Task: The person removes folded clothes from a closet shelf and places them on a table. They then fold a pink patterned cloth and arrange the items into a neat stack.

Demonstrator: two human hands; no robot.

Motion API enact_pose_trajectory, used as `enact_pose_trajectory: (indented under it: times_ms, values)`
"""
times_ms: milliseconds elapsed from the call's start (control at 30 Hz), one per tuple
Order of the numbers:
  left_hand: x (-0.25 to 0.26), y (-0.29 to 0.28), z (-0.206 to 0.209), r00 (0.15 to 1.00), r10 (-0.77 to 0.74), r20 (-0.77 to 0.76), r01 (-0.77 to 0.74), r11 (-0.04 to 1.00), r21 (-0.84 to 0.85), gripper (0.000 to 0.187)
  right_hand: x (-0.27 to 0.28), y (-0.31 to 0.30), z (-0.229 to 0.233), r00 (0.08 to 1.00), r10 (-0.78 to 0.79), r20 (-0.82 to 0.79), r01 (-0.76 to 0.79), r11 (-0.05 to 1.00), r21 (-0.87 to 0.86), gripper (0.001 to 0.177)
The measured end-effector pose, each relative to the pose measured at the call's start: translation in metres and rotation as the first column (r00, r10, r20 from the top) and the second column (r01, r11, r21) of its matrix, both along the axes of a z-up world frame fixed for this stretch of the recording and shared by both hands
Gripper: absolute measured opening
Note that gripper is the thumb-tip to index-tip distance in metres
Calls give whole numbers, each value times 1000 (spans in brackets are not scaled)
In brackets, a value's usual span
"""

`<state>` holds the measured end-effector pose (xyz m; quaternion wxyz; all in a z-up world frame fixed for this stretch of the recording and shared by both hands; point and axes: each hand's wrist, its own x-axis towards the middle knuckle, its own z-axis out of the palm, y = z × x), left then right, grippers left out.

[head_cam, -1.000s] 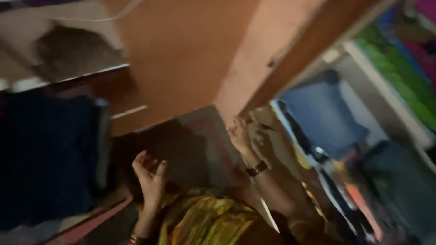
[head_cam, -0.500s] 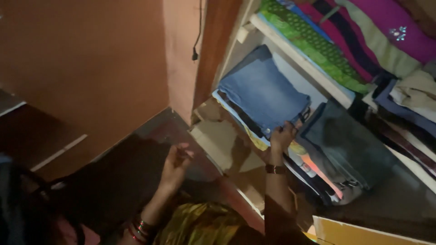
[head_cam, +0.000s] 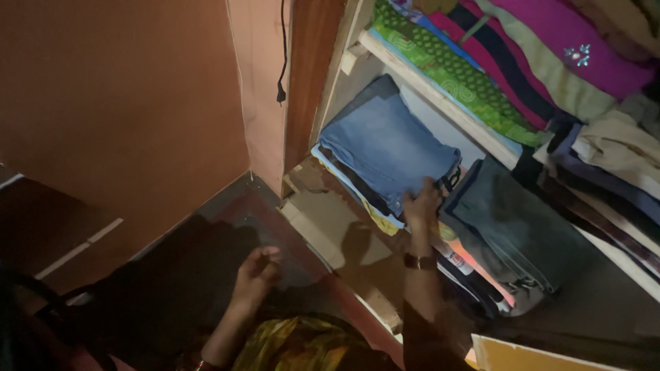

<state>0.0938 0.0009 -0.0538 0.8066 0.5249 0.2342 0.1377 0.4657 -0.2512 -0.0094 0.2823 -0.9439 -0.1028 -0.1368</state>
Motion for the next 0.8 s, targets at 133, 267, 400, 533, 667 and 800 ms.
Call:
enact_pose_trajectory:
  times_ms: [133,267,400,533,667,800]
  values:
    - [-3,-2,6,992,59,-116,-67,995,-71,23,-41,20,32,982,145,-125,-191,784,-591,103]
    - [-3,-8,8,996,50,-71,-54,997,-62,21,-52,23,34,986,162,25,-125,841,-527,85]
    - [-11,-6,9,998,44,-44,-46,998,-49,24,-31,5,19,963,253,87,-199,895,-400,66]
    - [-13,-3,8,981,53,-185,-59,998,-26,21,-9,-5,23,918,364,154,-316,910,-270,59]
    - [-5,-11,-4,987,71,-142,-83,993,-81,25,0,-6,52,912,325,252,-255,928,-273,49]
    - [4,-19,-17,997,29,-73,-34,997,-66,26,8,-7,78,902,345,260,-285,928,-242,36]
